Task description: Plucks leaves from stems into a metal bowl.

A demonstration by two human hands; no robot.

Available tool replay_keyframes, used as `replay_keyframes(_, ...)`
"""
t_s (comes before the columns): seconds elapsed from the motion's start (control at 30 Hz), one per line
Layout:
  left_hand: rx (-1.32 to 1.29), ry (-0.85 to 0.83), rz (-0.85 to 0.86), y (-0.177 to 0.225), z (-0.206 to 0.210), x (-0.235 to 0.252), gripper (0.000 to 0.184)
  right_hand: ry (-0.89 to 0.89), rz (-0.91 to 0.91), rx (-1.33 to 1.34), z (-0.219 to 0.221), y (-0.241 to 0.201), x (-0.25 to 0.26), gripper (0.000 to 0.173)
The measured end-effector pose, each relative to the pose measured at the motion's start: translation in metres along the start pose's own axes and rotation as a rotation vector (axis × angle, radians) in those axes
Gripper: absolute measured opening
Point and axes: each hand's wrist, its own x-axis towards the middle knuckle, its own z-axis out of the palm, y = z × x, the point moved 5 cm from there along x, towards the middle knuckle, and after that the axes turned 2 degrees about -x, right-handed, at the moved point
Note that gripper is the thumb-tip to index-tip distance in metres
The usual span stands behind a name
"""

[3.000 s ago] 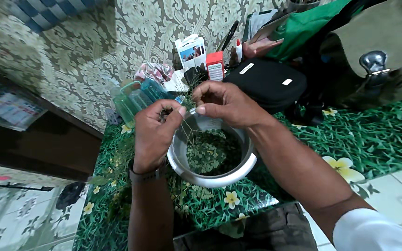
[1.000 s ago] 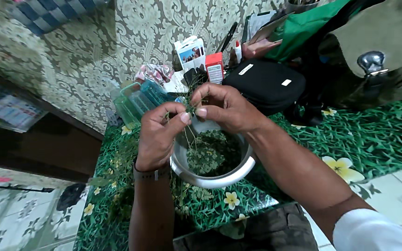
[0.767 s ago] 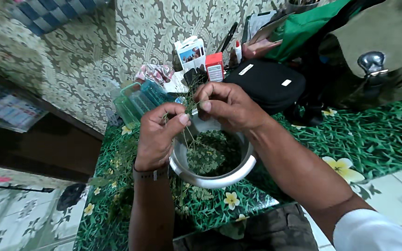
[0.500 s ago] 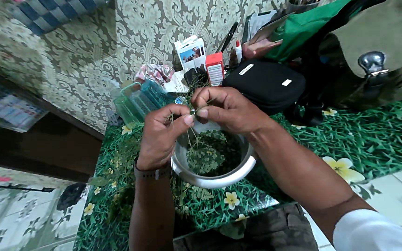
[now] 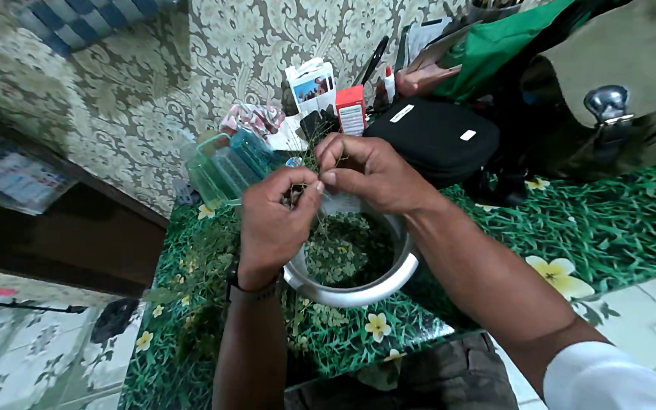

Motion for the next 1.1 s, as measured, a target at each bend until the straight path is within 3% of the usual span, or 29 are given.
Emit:
replay_keyframes(0.13, -0.001, -0.015, -0.019, -0.001, -0.001, 0.000, 0.005, 0.053, 0.072, 0.100, -0.003, 0.002, -0.001, 0.008)
replay_keyframes(0.27, -0.341, 0.009, -0.147, -0.011, -0.008, -0.001, 0.007, 0.104, 0.060, 0.115, -0.012, 0.001, 0.000, 0.016)
replay_keyframes(0.43, -0.595, -0.003, -0.194, -0.017, -0.003, 0.000, 0.007, -0.037, 0.109, -0.021, -0.001, -0.002, -0.001, 0.017)
replay_keyframes(0.57, -0.607, -0.030, -0.163, -0.018, -0.001, 0.000, 0.007, -0.005, 0.066, -0.011, 0.003, -0.001, -0.001, 0.007)
replay_keyframes(0.93, -0.697, -0.009, -0.208, -0.023, -0.006, 0.000, 0.008, -0.034, 0.089, -0.104, -0.008, -0.003, -0.002, 0.010)
replay_keyframes(1.1, -0.553, 0.132, -0.205, -0.016, -0.032, -0.002, 0.017, 0.081, 0.104, -0.152, -0.021, -0.008, -0.002, 0.017)
